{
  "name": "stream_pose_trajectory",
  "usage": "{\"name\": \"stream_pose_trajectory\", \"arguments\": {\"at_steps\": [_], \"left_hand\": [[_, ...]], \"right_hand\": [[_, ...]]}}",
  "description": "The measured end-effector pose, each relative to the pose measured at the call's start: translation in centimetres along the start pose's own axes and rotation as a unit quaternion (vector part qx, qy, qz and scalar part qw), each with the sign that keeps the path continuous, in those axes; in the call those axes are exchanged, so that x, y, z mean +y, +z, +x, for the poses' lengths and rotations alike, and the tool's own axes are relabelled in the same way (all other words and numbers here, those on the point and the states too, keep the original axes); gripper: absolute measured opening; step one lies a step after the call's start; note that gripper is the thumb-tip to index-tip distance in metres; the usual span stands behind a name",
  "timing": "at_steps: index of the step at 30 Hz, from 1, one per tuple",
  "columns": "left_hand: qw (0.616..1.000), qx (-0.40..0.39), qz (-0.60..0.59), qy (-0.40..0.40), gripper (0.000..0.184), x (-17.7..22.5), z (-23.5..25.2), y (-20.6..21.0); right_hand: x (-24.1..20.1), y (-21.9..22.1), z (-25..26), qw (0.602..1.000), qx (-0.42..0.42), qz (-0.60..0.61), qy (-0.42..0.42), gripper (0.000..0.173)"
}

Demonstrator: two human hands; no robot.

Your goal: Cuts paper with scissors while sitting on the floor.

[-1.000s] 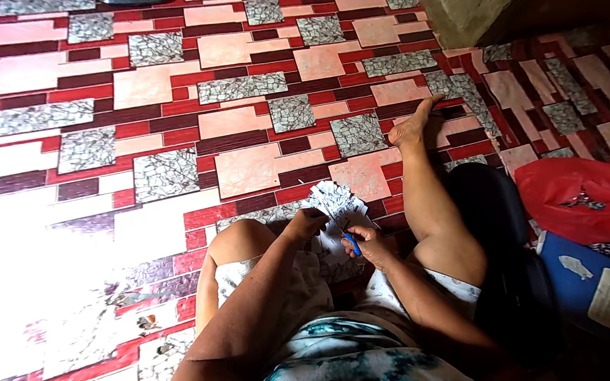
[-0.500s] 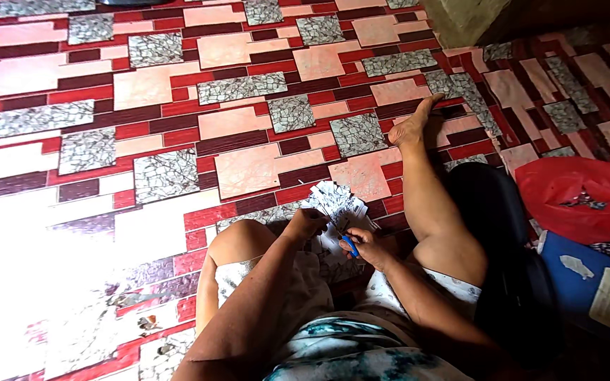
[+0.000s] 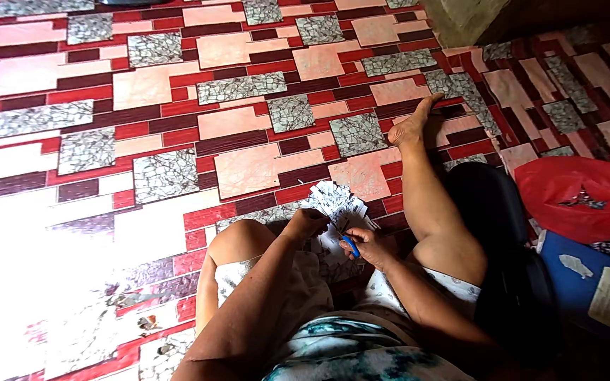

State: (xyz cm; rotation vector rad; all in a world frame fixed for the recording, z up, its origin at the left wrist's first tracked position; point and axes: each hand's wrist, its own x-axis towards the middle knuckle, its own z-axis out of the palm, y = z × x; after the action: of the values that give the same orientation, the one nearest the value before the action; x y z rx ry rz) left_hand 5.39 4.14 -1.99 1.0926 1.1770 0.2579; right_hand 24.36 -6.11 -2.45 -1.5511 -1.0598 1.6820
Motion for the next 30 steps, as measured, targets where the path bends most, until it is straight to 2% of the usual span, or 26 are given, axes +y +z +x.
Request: {"name": "stream_pose_trajectory", "arguments": {"at_steps": [13, 21, 30], "left_hand": [[1.0, 0.003, 0.011, -0.009, 0.017, 0.12, -0.26, -0.48], [1.0, 0.018, -0.007, -0.011, 0.016, 0.19, -0.17, -0.39], [0.999, 0.036, -0.008, -0.018, 0.015, 0.2, -0.01, -0.36]], "right_hand": [[0.15, -0.02, 0.21, 0.999, 0.046, 0.003, -0.014, 0.022], [-0.37, -0.13, -0.06, 0.998, 0.0, 0.015, 0.057, 0.024], [-0.12, -0.16, 0.01, 0.999, 0.003, 0.042, 0.019, 0.02]]}}
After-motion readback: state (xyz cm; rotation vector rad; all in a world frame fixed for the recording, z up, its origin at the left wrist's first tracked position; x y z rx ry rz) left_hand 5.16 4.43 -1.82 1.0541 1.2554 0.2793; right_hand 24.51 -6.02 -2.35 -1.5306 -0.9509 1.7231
